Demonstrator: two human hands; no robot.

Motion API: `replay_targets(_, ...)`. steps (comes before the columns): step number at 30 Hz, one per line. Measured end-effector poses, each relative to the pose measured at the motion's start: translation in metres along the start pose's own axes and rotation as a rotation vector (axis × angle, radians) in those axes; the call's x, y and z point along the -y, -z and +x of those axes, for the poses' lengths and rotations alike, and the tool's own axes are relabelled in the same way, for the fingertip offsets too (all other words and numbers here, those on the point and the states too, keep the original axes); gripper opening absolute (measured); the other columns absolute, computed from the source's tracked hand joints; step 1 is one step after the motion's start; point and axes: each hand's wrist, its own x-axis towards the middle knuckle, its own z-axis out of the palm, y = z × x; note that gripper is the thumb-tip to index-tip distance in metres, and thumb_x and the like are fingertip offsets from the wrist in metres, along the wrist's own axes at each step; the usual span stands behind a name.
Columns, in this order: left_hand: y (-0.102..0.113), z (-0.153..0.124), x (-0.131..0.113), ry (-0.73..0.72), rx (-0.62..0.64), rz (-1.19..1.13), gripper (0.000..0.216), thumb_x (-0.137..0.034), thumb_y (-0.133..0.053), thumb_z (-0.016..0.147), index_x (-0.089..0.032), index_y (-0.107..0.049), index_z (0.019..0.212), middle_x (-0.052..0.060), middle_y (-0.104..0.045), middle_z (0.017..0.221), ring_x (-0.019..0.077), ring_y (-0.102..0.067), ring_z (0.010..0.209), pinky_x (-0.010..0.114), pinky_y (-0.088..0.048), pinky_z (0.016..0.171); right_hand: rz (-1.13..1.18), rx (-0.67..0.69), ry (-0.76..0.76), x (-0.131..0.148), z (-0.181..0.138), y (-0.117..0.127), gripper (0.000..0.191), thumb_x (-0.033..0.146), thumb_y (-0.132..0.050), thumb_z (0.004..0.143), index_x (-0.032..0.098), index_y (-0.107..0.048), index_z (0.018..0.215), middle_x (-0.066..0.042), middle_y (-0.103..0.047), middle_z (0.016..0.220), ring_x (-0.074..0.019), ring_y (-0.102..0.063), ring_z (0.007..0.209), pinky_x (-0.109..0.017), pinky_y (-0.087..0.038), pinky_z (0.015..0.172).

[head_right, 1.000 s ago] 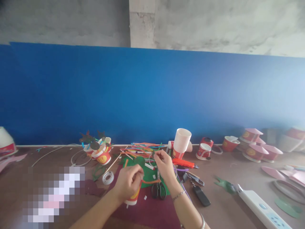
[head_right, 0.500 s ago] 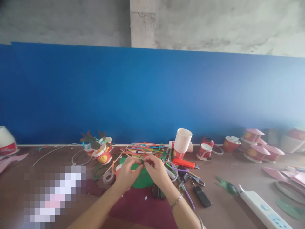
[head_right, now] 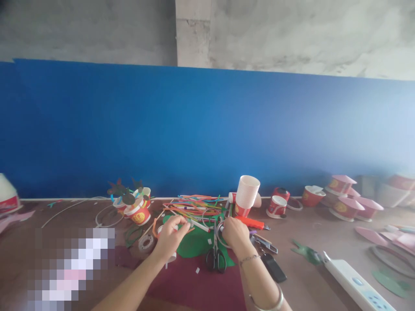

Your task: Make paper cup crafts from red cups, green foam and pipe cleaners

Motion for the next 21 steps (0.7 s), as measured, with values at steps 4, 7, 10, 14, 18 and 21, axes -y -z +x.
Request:
replay_targets(4, 0.001, 0.0, 0.0, 0.025, 0.007, -0.005, 0.018, -0.025, -0.052, 0.079, -0.019, -0.053, 0.062, -0.002, -0.058, 0.07, 0.015, -0.056, 0.074, 0.027, -0.042, 0.072, -0.08, 0.036, -0.005, -0.001, 0.001, -0.014, 0.018, 0.017, -0.053, 0.074, 0.014, -0.071, 0.076, -0.019, -0.072, 0.082, -0.0321, -0.067, 0.081, -0.036, -0.044, 0.065)
replay_targets(7, 0.002, 0.001, -0.001, 0.047, 0.018, -0.028, 0.019, -0.026, -0.051, 0.08, -0.019, -0.053, 0.062, -0.003, -0.059, 0.069, 0.0145, -0.056, 0.074, 0.026, -0.042, 0.07, -0.097, 0.035, -0.006, 0.0, 0.001, -0.014, 0.02, 0.022, -0.052, 0.077, 0.014, -0.07, 0.081, -0.018, -0.072, 0.085, -0.0301, -0.067, 0.082, -0.034, -0.043, 0.066)
replay_targets(10, 0.002, 0.001, 0.0, 0.052, 0.009, -0.05, 0.019, -0.025, -0.051, 0.08, -0.019, -0.054, 0.062, -0.003, -0.06, 0.068, 0.0143, -0.057, 0.072, 0.025, -0.042, 0.069, -0.093, 0.028, -0.01, 0.001, 0.001, -0.006, 0.022, 0.022, -0.049, 0.079, 0.015, -0.066, 0.09, -0.016, -0.071, 0.084, -0.0279, -0.067, 0.079, -0.032, -0.042, 0.064)
replay_targets(14, 0.002, 0.002, 0.001, -0.018, -0.049, 0.009, 0.018, -0.025, -0.05, 0.081, -0.019, -0.055, 0.064, -0.001, -0.06, 0.07, 0.0153, -0.057, 0.072, 0.026, -0.043, 0.067, 0.085, -0.052, 0.084, 0.01, -0.002, 0.008, 0.025, 0.025, -0.044, 0.085, 0.018, -0.061, 0.101, -0.01, -0.07, 0.091, -0.0246, -0.065, 0.085, -0.029, -0.042, 0.067)
replay_targets(18, 0.004, 0.002, 0.002, -0.149, -0.094, 0.156, 0.016, -0.021, -0.05, 0.081, -0.019, -0.056, 0.066, 0.0, -0.062, 0.071, 0.0178, -0.056, 0.075, 0.03, -0.041, 0.071, 0.425, -0.106, 0.403, 0.032, -0.017, 0.018, 0.027, 0.031, -0.041, 0.089, 0.021, -0.061, 0.103, -0.007, -0.066, 0.105, -0.0215, -0.06, 0.098, -0.028, -0.042, 0.08)
replay_targets(21, 0.006, 0.001, 0.001, -0.236, -0.11, 0.307, 0.015, -0.018, -0.051, 0.081, -0.02, -0.057, 0.068, 0.001, -0.062, 0.072, 0.0198, -0.055, 0.078, 0.033, -0.039, 0.072, 0.428, -0.01, 0.496, 0.049, -0.034, 0.026, 0.026, 0.031, -0.04, 0.09, 0.022, -0.064, 0.093, -0.005, -0.066, 0.089, -0.0193, -0.061, 0.085, -0.026, -0.042, 0.073)
